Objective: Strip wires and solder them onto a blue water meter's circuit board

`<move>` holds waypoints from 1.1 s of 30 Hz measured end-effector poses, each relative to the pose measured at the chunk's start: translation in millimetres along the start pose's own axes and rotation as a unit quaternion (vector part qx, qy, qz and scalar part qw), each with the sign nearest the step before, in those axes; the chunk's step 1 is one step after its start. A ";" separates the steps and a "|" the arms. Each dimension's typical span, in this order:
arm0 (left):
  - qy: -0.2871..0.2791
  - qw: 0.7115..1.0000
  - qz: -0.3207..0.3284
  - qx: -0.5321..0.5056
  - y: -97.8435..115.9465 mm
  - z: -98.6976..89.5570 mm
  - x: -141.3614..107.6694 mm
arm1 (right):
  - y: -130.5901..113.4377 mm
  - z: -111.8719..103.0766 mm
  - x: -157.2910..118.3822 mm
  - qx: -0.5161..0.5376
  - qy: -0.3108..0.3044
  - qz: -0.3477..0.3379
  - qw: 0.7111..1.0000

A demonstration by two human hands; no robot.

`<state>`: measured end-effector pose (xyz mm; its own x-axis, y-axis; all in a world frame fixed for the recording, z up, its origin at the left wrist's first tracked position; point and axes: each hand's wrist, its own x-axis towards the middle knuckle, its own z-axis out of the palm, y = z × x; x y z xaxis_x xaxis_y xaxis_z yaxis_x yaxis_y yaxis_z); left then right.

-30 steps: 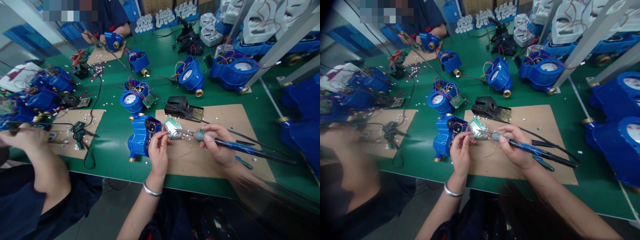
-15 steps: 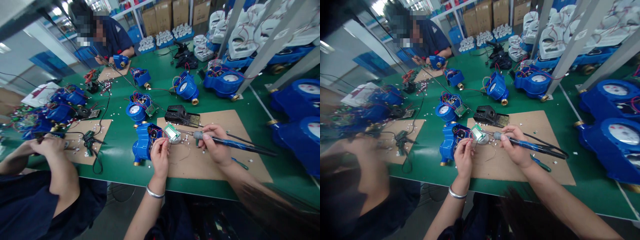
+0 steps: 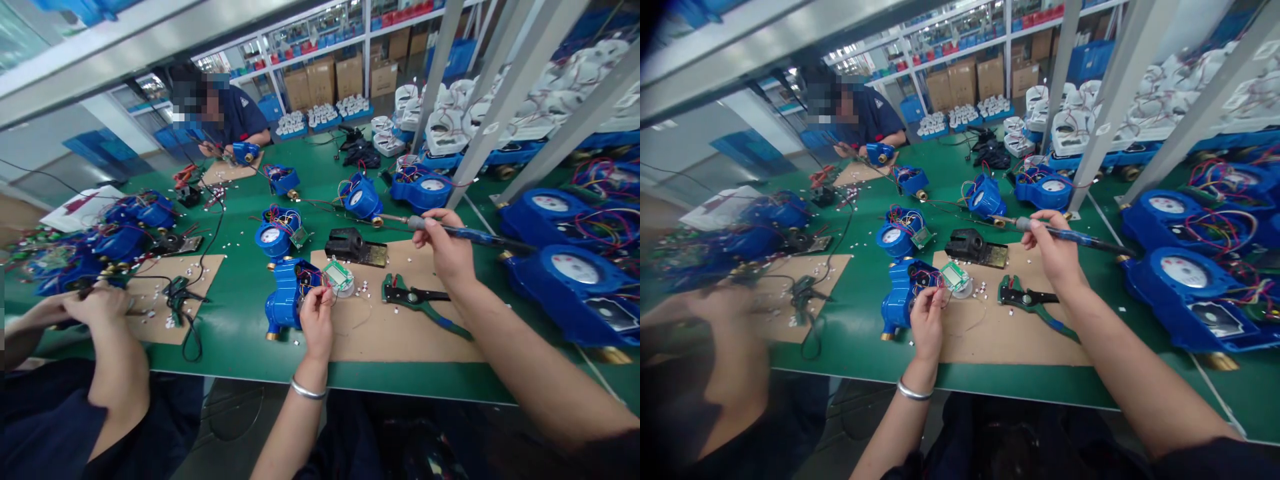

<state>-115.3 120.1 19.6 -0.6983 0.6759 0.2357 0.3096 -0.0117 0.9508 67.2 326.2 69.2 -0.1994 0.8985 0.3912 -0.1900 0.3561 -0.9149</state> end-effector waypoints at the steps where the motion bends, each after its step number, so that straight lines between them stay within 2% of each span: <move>1: -0.002 1.000 0.002 0.003 -0.1 -0.4 0.0 | 2.0 -2.5 3.4 0.008 0.007 -0.001 1.000; 4: -0.007 1.000 0.007 0.008 -0.3 -0.7 -0.3 | 7.0 -4.0 -2.2 0.042 0.009 0.019 0.999; 12: 0.005 1.000 0.008 0.017 -3.5 0.3 -1.6 | 10.0 10.8 -51.5 0.077 -0.036 0.095 0.992; 19: -0.002 1.000 0.014 0.018 -2.6 2.5 -3.4 | 10.6 15.0 -66.3 0.081 -0.062 0.101 0.990; 22: -0.018 0.997 0.059 0.045 4.1 -0.3 -7.5 | 13.2 14.5 -71.0 0.077 -0.068 0.104 0.989; 26: -0.047 0.979 0.141 0.140 12.4 -9.0 -26.2 | 13.5 12.5 -75.2 0.061 -0.082 0.113 0.988; 31: -0.029 0.957 0.132 0.257 8.3 -25.2 -68.7 | 11.5 9.4 -75.5 0.069 -0.082 0.119 0.987; 33: -0.047 0.946 0.121 0.296 4.5 -30.5 -81.6 | 11.2 8.2 -75.2 0.073 -0.082 0.117 0.987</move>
<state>-76.7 42.4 10.8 -0.5082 0.7696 0.3867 0.7801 0.2210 0.5854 72.1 260.5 30.4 -0.4052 0.8937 0.1928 -0.2546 0.0922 -0.9626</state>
